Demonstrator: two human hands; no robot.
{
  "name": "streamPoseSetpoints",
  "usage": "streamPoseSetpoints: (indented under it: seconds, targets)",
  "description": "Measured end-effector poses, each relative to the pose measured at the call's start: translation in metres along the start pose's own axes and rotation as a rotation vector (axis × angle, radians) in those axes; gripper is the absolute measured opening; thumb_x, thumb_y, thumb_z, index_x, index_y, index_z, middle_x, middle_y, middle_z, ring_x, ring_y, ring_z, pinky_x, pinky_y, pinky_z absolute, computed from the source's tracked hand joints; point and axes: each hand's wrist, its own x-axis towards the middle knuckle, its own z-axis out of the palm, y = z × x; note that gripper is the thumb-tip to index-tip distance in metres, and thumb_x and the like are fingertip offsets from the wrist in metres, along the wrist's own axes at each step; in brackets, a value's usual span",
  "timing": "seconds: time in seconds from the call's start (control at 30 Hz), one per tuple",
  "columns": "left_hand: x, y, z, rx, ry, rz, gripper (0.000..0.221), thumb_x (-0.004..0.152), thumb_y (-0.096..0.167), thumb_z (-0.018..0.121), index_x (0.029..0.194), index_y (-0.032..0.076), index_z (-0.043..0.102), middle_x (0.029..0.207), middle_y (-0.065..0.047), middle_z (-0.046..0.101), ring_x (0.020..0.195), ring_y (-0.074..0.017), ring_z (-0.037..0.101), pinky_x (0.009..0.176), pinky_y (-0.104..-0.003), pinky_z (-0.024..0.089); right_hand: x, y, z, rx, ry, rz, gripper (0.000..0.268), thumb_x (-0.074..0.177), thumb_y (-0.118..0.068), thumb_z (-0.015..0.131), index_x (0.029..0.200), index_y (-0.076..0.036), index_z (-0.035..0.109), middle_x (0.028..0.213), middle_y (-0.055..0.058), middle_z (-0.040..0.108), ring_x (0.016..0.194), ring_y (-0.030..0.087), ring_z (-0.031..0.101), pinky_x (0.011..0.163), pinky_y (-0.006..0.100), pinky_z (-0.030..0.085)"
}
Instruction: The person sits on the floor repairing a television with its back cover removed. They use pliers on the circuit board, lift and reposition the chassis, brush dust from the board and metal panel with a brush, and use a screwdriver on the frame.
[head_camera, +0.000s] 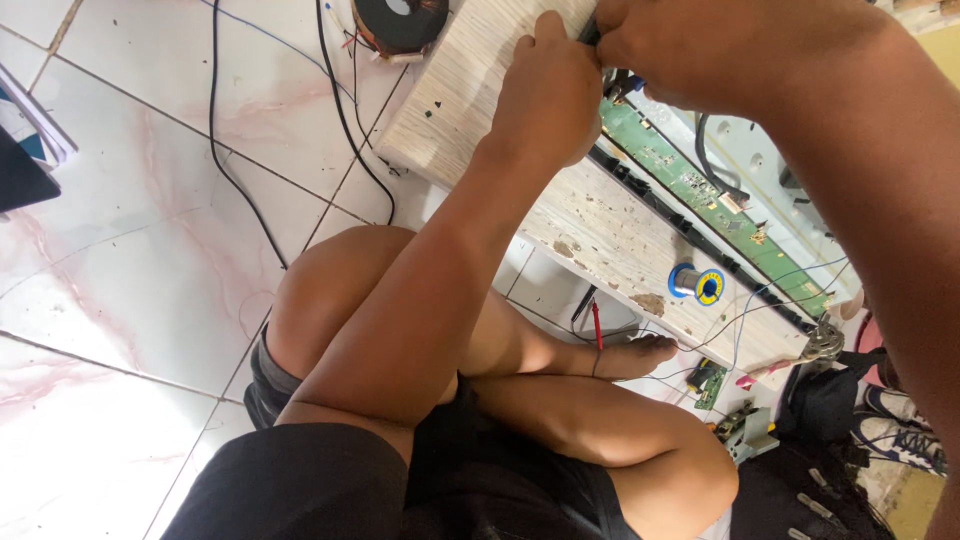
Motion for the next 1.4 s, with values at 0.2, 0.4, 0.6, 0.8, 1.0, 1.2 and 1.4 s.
streamPoseSetpoints:
  seconds: [0.2,0.4,0.6,0.8,1.0,1.2,1.4]
  targets:
    - [0.001,0.002,-0.002,-0.061,0.023,-0.023,0.018,0.068,0.001,0.079,0.085,0.004,0.076,0.120,-0.023,0.051,0.104,-0.0406,0.057,0.086,-0.046,0.054,-0.005,0.004,0.014,0.003,0.180,-0.010,0.027,0.080,-0.018,0.074,0.106,-0.023,0.080,0.090,-0.006,0.074,0.084,0.018,0.071,0.074,0.032,0.056]
    - [0.000,-0.006,0.009,-0.041,0.020,0.041,0.015,0.072,0.002,0.077,0.087,0.001,0.075,0.118,-0.026,0.051,0.104,-0.0441,0.056,0.088,-0.048,0.053,-0.013,0.004,0.026,-0.078,0.370,-0.007,0.015,0.086,-0.021,0.073,0.098,-0.025,0.081,0.084,-0.007,0.073,0.076,0.015,0.070,0.068,0.029,0.054]
    - [-0.003,-0.010,0.014,-0.130,0.117,0.055,0.011,0.078,0.005,0.079,0.087,0.000,0.076,0.119,-0.025,0.053,0.103,-0.0440,0.057,0.086,-0.050,0.053,-0.008,0.002,0.022,0.040,0.312,0.035,0.012,0.088,-0.029,0.074,0.090,-0.020,0.082,0.077,-0.001,0.073,0.066,0.017,0.069,0.063,0.030,0.054]
    - [0.000,-0.008,0.008,-0.078,0.081,0.061,0.011,0.072,0.004,0.078,0.082,0.002,0.076,0.120,-0.029,0.053,0.103,-0.0451,0.057,0.086,-0.050,0.053,-0.007,0.001,0.015,0.019,0.087,0.062,0.021,0.081,-0.026,0.078,0.101,-0.021,0.081,0.081,-0.004,0.075,0.067,0.018,0.071,0.062,0.031,0.056]
    - [0.000,-0.006,0.005,-0.060,0.014,0.029,0.003,0.075,0.003,0.077,0.077,0.005,0.076,0.122,-0.023,0.056,0.104,-0.0426,0.058,0.090,-0.048,0.053,-0.016,-0.003,0.019,-0.203,0.407,-0.071,0.006,0.089,-0.023,0.072,0.091,-0.020,0.076,0.084,-0.006,0.069,0.079,0.011,0.068,0.071,0.026,0.054]
    - [-0.001,-0.001,-0.004,-0.109,0.028,0.001,0.007,0.073,0.003,0.079,0.078,0.003,0.074,0.117,-0.023,0.054,0.103,-0.0421,0.058,0.085,-0.047,0.054,-0.024,-0.017,0.012,-0.220,0.448,-0.008,0.004,0.079,-0.024,0.073,0.083,-0.022,0.075,0.081,-0.006,0.063,0.088,0.011,0.067,0.075,0.027,0.052]
    - [-0.002,0.000,-0.003,-0.090,0.011,-0.009,0.007,0.073,0.003,0.079,0.079,0.002,0.074,0.118,-0.024,0.053,0.102,-0.0418,0.057,0.084,-0.047,0.054,-0.033,-0.019,0.046,-0.236,0.489,0.054,0.010,0.089,-0.023,0.071,0.080,-0.019,0.073,0.086,-0.002,0.065,0.090,0.014,0.064,0.075,0.028,0.047]
